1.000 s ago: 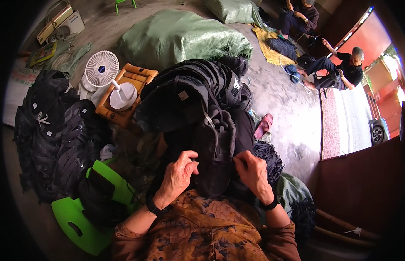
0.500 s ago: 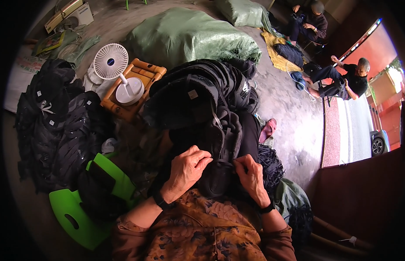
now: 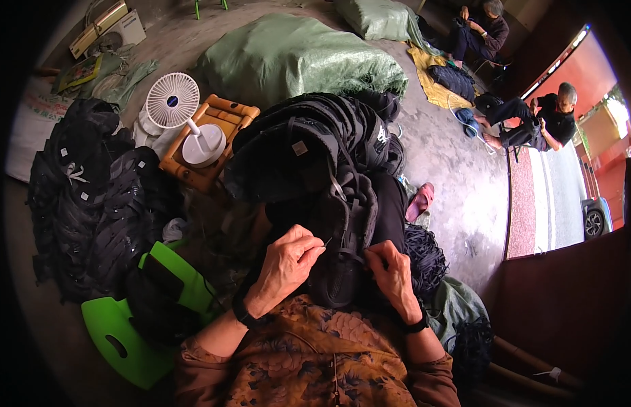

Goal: The recorder is lacing and assembling black shoe components in a manufacturing setting.

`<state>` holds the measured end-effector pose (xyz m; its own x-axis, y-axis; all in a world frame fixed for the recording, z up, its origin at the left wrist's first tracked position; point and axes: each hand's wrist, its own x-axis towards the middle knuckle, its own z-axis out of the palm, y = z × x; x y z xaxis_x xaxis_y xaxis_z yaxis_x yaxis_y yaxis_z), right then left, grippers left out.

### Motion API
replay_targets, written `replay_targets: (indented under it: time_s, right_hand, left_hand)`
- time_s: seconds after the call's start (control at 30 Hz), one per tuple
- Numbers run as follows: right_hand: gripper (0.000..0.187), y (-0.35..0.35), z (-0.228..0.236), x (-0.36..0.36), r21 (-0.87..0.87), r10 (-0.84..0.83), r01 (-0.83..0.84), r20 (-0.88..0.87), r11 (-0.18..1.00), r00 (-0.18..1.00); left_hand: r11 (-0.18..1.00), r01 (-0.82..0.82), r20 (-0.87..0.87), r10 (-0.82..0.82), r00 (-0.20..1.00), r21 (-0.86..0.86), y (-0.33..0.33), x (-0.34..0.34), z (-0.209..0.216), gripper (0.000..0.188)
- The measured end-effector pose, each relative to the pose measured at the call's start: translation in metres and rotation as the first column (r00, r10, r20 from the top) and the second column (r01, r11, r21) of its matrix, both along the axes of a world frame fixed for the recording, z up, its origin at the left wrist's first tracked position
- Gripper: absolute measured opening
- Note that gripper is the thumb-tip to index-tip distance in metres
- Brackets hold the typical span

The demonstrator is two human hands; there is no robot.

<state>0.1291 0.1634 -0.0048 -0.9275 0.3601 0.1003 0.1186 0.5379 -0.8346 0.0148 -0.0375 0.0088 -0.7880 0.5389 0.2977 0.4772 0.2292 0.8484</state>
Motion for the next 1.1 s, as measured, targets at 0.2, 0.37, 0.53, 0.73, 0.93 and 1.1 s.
replay_targets:
  time_s: [0.2,0.37,0.53,0.73,0.93,1.1]
  right_hand:
    - [0.008,-0.001,0.0,0.0,-0.006,-0.012,0.012,0.018,1.0,1.0]
    - [0.008,-0.001,0.001,0.0,-0.017,-0.002,0.003,0.016,1.0,1.0]
    - [0.007,-0.001,0.004,0.0,-0.042,-0.004,0.005,0.039,0.999,0.999]
    - [0.007,-0.001,0.002,0.0,-0.052,-0.007,0.008,0.028,0.999,1.0]
    - [0.008,0.001,-0.002,0.0,-0.012,-0.008,0.007,-0.006,1.0,1.0]
    - [0.008,0.0,0.0,0.001,-0.042,-0.006,0.005,-0.02,0.999,1.0]
  left_hand:
    - [0.999,-0.013,-0.074,0.011,0.997,-0.034,0.002,0.003,0.01,0.009]
    - [0.987,-0.022,-0.143,-0.001,0.99,-0.161,0.005,0.004,0.016,0.006]
    - [0.967,0.006,-0.289,-0.082,0.954,-0.253,0.01,-0.001,0.018,0.007]
    - [0.917,-0.032,-0.441,-0.161,0.883,-0.398,0.017,0.001,0.031,0.012]
    - [0.888,-0.056,-0.471,-0.187,0.862,-0.455,0.02,0.003,0.038,0.013]
    - [0.909,-0.022,-0.439,-0.18,0.88,-0.417,0.02,-0.003,0.032,0.015]
